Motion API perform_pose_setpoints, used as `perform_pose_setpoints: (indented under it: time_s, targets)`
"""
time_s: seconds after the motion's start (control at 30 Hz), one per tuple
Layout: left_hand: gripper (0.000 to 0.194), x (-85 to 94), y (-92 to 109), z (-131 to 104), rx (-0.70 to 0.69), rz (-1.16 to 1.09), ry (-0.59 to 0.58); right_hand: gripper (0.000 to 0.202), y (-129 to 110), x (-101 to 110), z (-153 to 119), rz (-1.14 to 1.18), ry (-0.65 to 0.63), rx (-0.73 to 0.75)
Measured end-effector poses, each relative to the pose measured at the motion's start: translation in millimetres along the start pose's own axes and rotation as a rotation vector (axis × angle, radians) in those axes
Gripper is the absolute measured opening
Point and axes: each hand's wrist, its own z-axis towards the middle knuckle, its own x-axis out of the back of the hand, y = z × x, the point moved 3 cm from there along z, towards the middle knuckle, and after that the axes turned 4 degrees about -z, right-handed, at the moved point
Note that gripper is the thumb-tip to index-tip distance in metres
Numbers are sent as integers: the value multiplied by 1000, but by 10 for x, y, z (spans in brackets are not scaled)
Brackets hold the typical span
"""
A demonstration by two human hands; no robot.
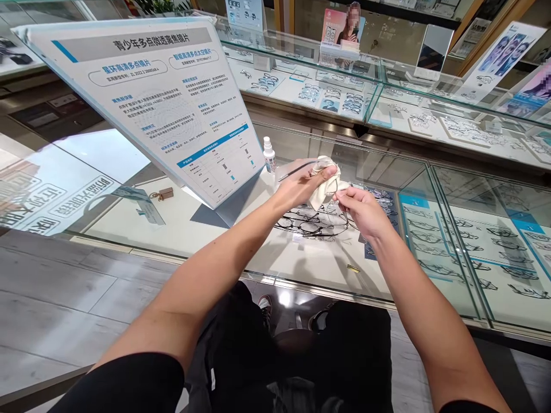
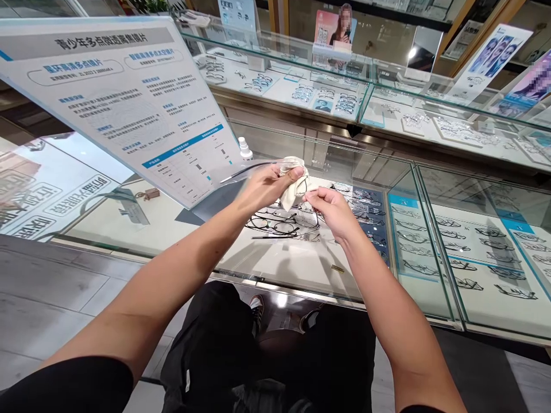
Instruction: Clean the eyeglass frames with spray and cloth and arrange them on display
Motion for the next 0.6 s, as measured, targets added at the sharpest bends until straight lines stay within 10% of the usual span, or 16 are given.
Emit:
perform_pose_setpoints:
  time_s: [0.23, 0.6]
  targets:
    - [41, 20, -34, 50, 0, -64, -246, 38, -70, 49, -22, 7, -7, 11]
    - [58, -29, -18, 16, 40, -48, -82, 50, -139, -49, -64, 46, -56, 26]
